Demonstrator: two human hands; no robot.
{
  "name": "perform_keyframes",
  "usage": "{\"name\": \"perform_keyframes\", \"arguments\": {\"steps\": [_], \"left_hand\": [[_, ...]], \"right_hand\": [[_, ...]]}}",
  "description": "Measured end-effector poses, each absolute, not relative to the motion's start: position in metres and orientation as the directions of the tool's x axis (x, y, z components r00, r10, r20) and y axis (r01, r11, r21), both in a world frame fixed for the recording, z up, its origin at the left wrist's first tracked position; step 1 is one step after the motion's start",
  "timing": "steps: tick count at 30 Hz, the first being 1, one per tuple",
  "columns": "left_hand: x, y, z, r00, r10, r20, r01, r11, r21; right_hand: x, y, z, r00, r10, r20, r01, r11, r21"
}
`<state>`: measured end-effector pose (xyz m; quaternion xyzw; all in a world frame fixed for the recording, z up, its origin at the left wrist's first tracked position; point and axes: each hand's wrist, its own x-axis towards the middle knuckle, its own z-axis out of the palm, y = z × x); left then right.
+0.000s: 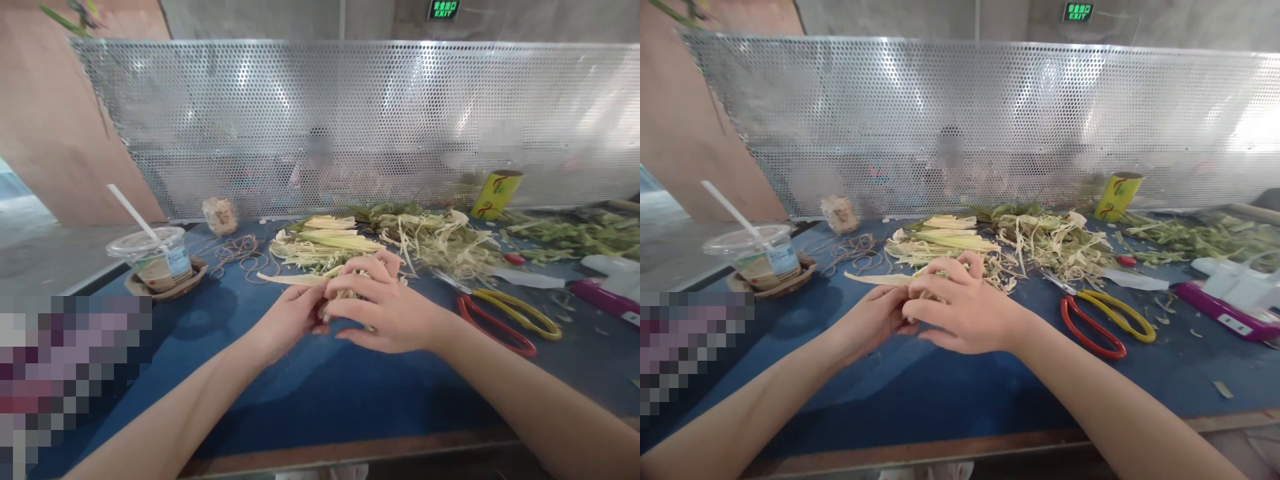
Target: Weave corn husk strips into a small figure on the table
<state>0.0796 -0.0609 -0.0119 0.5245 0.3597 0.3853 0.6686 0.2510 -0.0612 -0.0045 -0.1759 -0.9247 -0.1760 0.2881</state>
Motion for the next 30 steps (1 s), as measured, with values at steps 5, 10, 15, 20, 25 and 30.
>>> {"name": "perform_keyframes", "arguments": {"steps": [5,10,15,20,25,30], "left_hand": [[0.081,-0.064,-0.008,0.491,0.863,-0.120,-0.270,0.281,0.921],[0.082,-0.064,-0.009,0.513,0.855,-0.068,-0.310,0.259,0.915],[0.085,-0.065,-0.012,0.452,0.884,-0.120,-0.303,0.278,0.911],[0.087,-0.069,-0.010,0.430,0.890,-0.154,-0.293,0.299,0.908],[0.085,-0.066,-0.007,0.374,0.920,-0.113,-0.377,0.262,0.888],[0.075,-0.055,0.004,0.285,0.957,-0.050,-0.418,0.171,0.892]], "right_hand": [[0.247,-0.060,-0.011,-0.722,0.169,0.671,0.512,0.783,0.354],[0.250,-0.062,-0.004,-0.723,0.090,0.686,0.491,0.765,0.417],[0.250,-0.065,0.001,-0.758,-0.065,0.649,0.461,0.652,0.602],[0.252,-0.066,-0.006,-0.738,-0.238,0.631,0.396,0.605,0.691],[0.245,-0.071,-0.009,-0.516,-0.017,0.857,0.498,0.808,0.315],[0.242,-0.072,-0.002,-0.615,0.181,0.768,0.320,0.947,0.033]]}}
